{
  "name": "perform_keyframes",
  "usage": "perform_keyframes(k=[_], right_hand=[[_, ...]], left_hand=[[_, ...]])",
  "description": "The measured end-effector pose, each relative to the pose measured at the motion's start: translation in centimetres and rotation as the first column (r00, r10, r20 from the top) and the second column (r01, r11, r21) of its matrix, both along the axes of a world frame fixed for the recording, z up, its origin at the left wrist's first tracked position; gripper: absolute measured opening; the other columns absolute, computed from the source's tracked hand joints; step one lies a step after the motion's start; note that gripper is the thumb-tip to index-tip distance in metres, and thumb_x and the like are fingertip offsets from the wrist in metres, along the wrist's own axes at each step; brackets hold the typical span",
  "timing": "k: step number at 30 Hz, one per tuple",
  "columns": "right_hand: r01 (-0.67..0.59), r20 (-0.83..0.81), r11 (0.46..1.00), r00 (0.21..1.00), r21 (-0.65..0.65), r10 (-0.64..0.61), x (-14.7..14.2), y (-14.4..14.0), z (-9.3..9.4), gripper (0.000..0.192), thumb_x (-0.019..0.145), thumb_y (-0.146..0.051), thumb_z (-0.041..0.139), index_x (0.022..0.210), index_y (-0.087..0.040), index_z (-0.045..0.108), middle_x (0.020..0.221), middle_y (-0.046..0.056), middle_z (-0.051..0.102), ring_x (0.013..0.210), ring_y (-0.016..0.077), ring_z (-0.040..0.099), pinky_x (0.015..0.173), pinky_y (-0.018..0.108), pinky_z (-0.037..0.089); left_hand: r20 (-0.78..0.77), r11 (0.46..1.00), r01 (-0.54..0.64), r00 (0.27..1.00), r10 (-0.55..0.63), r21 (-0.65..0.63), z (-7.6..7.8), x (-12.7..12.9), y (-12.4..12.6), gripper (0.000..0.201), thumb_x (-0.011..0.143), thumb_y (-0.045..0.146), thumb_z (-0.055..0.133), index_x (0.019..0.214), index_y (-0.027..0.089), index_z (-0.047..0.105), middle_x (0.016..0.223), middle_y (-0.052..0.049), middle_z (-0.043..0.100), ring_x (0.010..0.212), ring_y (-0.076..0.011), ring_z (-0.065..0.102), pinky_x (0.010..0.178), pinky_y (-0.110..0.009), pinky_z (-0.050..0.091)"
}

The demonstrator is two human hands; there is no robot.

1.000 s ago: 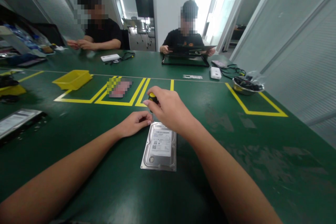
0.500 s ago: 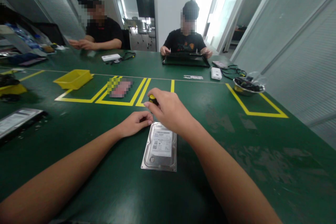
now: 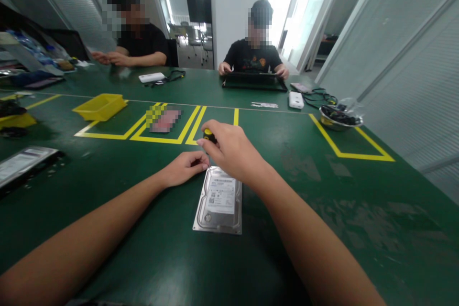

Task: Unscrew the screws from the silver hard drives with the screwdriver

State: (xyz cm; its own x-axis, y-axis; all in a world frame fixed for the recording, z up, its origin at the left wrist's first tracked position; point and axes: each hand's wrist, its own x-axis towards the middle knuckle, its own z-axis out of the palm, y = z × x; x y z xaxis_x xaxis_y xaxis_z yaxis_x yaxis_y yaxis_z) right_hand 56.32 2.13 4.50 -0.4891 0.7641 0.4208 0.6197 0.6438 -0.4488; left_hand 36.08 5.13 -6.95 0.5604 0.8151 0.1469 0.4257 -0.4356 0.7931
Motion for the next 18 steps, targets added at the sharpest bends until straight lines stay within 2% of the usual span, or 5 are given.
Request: perform_keyframes(k=[8,18], right_hand=[[-0.037,-0.002,0.996,0.999,0.084,0.037,0.20,0.27,-0.12,0.024,0.091,-0.025,0.061,0.111,-0.013,0.067,0.093,0.005,0.068,0.079,0.0149,0.059,0.075,0.026,0.042],[-0.067,-0.008,0.993,0.998,0.098,0.068,0.67,0.46,-0.03,0.027,0.091,-0.022,0.061,0.116,-0.012,0.066,0.100,0.006,0.069,0.081,0.0152,0.061,0.075,0.027,0.044]], left_hand=[[0.003,1.000,0.004,1.000,-0.004,0.001,-0.17,-0.10,0.02,0.012,0.090,0.025,0.056,0.086,0.015,0.062,0.075,0.001,0.059,0.071,-0.0141,0.054,0.066,-0.026,0.038],[-0.002,1.000,0.004,1.000,-0.004,0.000,-0.18,-0.08,0.04,0.011,0.090,0.024,0.056,0.086,0.016,0.062,0.076,0.002,0.058,0.071,-0.0136,0.052,0.066,-0.026,0.038]])
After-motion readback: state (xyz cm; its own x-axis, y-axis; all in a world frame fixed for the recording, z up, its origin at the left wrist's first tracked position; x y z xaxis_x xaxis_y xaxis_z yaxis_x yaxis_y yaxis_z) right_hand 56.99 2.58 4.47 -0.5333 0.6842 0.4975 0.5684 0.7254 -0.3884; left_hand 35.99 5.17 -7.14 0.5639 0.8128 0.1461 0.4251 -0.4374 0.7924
